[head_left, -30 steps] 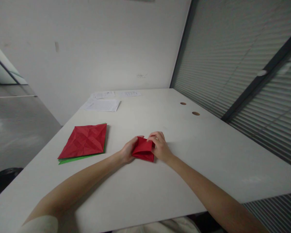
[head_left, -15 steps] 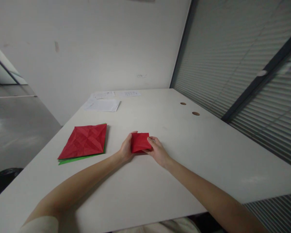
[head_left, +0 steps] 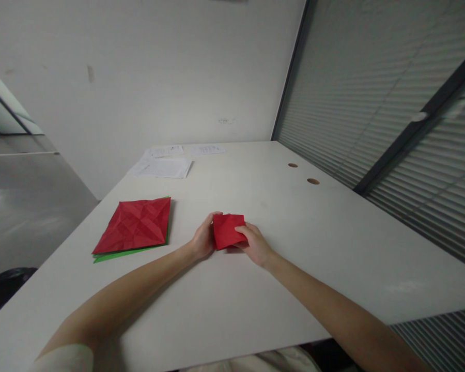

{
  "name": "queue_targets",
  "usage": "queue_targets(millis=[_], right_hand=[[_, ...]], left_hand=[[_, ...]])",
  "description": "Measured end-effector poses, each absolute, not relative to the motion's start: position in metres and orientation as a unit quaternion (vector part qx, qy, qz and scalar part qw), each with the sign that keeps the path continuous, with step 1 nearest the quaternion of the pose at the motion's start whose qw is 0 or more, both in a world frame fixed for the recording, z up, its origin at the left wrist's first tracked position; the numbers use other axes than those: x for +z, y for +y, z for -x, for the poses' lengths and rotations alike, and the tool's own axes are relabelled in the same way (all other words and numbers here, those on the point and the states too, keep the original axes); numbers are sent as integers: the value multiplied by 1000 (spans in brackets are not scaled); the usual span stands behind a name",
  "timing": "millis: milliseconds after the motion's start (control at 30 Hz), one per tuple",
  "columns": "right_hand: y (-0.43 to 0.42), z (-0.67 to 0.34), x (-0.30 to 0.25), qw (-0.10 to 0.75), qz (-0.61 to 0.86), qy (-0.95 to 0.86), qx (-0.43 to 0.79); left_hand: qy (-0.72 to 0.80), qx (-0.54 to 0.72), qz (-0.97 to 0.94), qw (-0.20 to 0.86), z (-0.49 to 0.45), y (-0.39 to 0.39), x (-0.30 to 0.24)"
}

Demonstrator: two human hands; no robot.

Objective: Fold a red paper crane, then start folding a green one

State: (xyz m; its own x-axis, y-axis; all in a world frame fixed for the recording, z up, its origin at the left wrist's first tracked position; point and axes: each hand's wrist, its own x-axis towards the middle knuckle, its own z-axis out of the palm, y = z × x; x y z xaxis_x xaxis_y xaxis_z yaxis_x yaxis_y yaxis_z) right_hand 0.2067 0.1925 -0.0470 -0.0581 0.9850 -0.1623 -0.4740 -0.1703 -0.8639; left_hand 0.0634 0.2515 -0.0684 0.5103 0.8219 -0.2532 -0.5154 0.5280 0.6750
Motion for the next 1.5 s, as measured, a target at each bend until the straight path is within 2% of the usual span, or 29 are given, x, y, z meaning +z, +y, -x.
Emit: queue_targets(millis=[233, 467, 700, 900, 1000, 1100, 1200, 1500], right_hand=[[195, -211, -51, 551, 390, -333, 659], [190, -211, -50, 518, 348, -330, 708], [195, -213, -43, 548, 290, -360, 697], [194, -232, -19, 465, 274, -445, 715], [196, -246, -11, 481, 323, -499, 644], [204, -253, -15, 550, 429, -542, 468], [211, -254, -26, 558, 515, -563, 326], [214, -248, -49, 463, 541, -650, 265]], left_hand=[[207, 472, -363, 776, -64, 245, -65], [235, 471, -358, 771, -63, 247, -67], [256, 449, -338, 787, -63, 245, -70], [268, 466, -317, 781, -55, 257, -80], [292, 431, -254, 815, -53, 267, -83], [304, 412, -223, 830, -54, 273, -86], [296, 397, -238, 835, -53, 272, -86], [283, 401, -408, 770, -54, 248, -76]])
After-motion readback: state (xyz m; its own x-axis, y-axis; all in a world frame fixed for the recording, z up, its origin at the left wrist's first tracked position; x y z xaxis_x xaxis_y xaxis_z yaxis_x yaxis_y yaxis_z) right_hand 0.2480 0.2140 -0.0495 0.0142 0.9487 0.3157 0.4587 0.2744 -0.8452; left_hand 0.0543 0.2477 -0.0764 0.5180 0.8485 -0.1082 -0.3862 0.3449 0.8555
